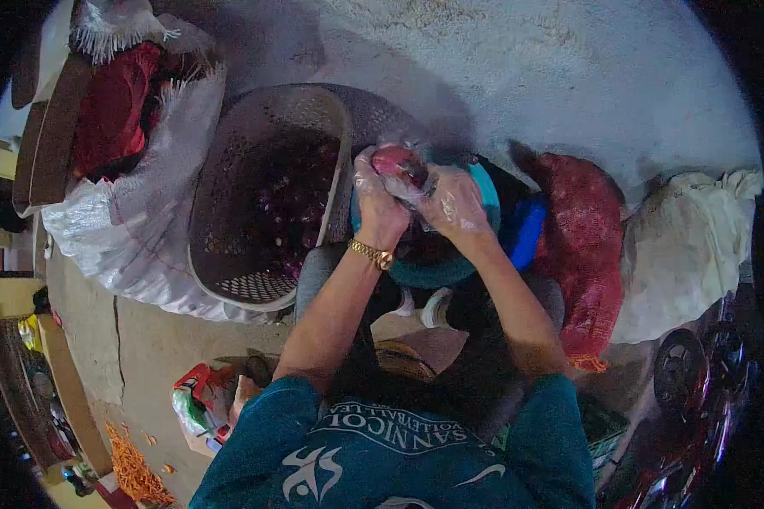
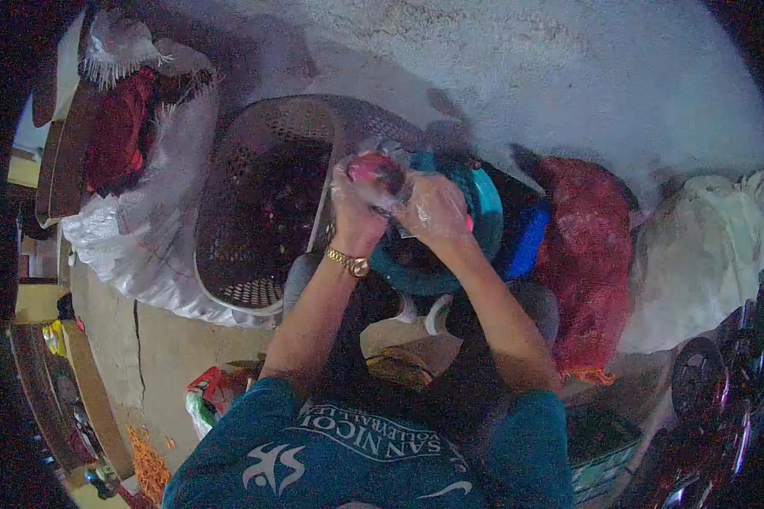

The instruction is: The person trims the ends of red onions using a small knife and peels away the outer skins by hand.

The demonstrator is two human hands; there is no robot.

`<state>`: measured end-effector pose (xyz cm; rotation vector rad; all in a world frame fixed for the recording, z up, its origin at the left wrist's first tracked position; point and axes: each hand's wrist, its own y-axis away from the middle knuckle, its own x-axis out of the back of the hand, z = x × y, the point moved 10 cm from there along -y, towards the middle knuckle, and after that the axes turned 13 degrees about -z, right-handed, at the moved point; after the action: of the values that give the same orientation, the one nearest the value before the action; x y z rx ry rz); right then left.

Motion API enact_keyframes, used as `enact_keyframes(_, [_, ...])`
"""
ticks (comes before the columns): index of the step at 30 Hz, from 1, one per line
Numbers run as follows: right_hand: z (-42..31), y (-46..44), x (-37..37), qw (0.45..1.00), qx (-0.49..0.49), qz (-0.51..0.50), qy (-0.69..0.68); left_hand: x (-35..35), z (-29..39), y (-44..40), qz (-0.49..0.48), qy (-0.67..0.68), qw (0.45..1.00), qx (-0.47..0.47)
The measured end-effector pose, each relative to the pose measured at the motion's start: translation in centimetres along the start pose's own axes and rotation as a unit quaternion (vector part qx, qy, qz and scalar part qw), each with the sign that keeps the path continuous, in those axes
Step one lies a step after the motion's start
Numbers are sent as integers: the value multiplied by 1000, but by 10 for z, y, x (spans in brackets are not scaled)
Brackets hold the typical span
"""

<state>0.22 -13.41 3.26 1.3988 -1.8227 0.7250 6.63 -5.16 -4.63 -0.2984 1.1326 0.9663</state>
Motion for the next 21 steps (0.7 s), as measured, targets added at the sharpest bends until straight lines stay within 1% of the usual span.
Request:
enact_keyframes(1, [-4,1,4,999,15,38,-20,1,-1,-1,0,0,1000,0])
enact_keyframes(2, [-5,0,3,999,15,38,-20,0,3,-2,-8,-1,1000,-21])
enact_keyframes(3, [0,-2,-2,999,-22,3,-44,-4,8,-1,-16,-2,999,-43])
enact_keyframes(4, [6,-3,-9,995,-58,-33,-68,-6,8,0,-16,-1,999,-43])
enact_keyframes(5, [7,-3,-11,995,-59,-33,-68,-6,9,3,-1,-6,998,-55])
enact_keyframes(7, [8,-1,-10,996,-24,-4,-81,-2,10,4,14,-11,998,-67])
enact_keyframes(8, [12,-2,-10,996,-24,-3,-82,-4,7,-1,-35,-22,997,-60])
enact_keyframes(9, [11,-3,-4,999,5,11,-46,-12,6,-2,-83,-33,995,-52])
enact_keyframes(10, [9,-2,1,999,33,25,-9,-9,11,-3,-83,-32,995,-52])
enact_keyframes(11, [14,-1,5,999,33,25,-8,-13,-2,-6,-122,6,991,48])
enact_keyframes(12, [5,4,19,993,86,72,21,-21,-16,-4,-160,44,975,146])
enact_keyframes(13, [-7,11,30,982,139,118,50,-19,-18,-6,-161,44,975,146])
enact_keyframes(14, [-9,11,31,982,140,119,50,-17,-20,-9,-172,56,973,142])
enact_keyframes(16, [-1,0,10,997,64,11,43,-31,-21,-3,-183,67,971,140])
enact_keyframes(18, [-2,-5,-9,997,51,6,51,-12,-1,0,-37,16,999,23])
enact_keyframes(19, [-1,-6,-17,998,36,0,60,-7,-3,-3,-37,16,999,23])
enact_keyframes(20, [-2,-3,-18,998,62,1,32,-1,-1,-9,-46,19,999,1])
enact_keyframes(21, [-1,-3,-20,998,61,1,32,-5,5,-8,-56,22,998,-21])
